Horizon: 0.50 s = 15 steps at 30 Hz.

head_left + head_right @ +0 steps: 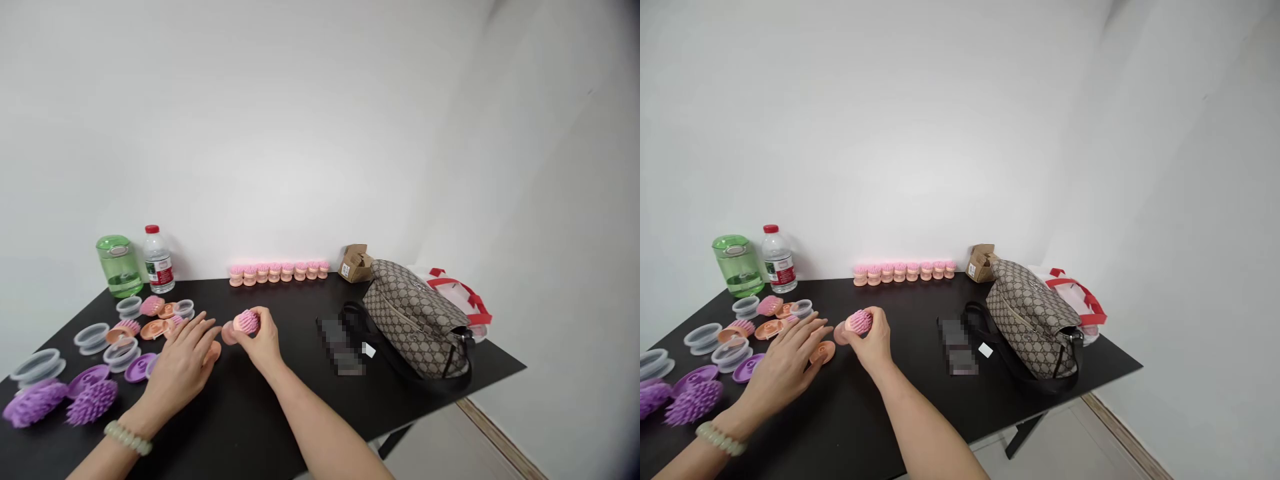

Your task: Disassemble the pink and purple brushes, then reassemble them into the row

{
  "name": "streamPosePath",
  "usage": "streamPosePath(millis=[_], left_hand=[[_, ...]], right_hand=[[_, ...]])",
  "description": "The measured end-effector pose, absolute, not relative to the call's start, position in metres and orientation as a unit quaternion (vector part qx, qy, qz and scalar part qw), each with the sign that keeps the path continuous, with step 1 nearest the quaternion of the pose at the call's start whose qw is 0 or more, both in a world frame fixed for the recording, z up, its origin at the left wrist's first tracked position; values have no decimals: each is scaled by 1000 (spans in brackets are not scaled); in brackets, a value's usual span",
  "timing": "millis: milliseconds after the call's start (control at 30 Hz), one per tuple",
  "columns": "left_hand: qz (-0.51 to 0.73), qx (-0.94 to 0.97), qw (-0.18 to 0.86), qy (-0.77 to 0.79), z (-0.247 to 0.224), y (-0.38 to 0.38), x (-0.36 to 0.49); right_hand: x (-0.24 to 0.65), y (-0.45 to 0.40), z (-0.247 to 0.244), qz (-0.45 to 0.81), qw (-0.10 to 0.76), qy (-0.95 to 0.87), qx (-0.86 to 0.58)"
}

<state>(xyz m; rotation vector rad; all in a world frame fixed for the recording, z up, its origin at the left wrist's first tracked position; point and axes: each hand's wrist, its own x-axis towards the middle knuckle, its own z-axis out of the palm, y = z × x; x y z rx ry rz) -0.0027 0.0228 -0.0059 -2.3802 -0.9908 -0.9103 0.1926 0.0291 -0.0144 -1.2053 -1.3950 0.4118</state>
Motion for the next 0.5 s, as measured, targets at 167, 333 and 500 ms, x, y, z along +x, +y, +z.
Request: streamPosePath(millis=[167, 333, 500], left_hand=[[-337, -862, 76, -370, 16, 25, 21], [-350, -853, 33, -386, 6, 29, 34], [-383, -832, 27, -400, -15, 29, 29]], right_hand=[[190, 26, -13, 216, 587, -611, -485], [192, 25, -15, 246, 574, -616, -480], [190, 23, -20, 270, 551, -629, -477]])
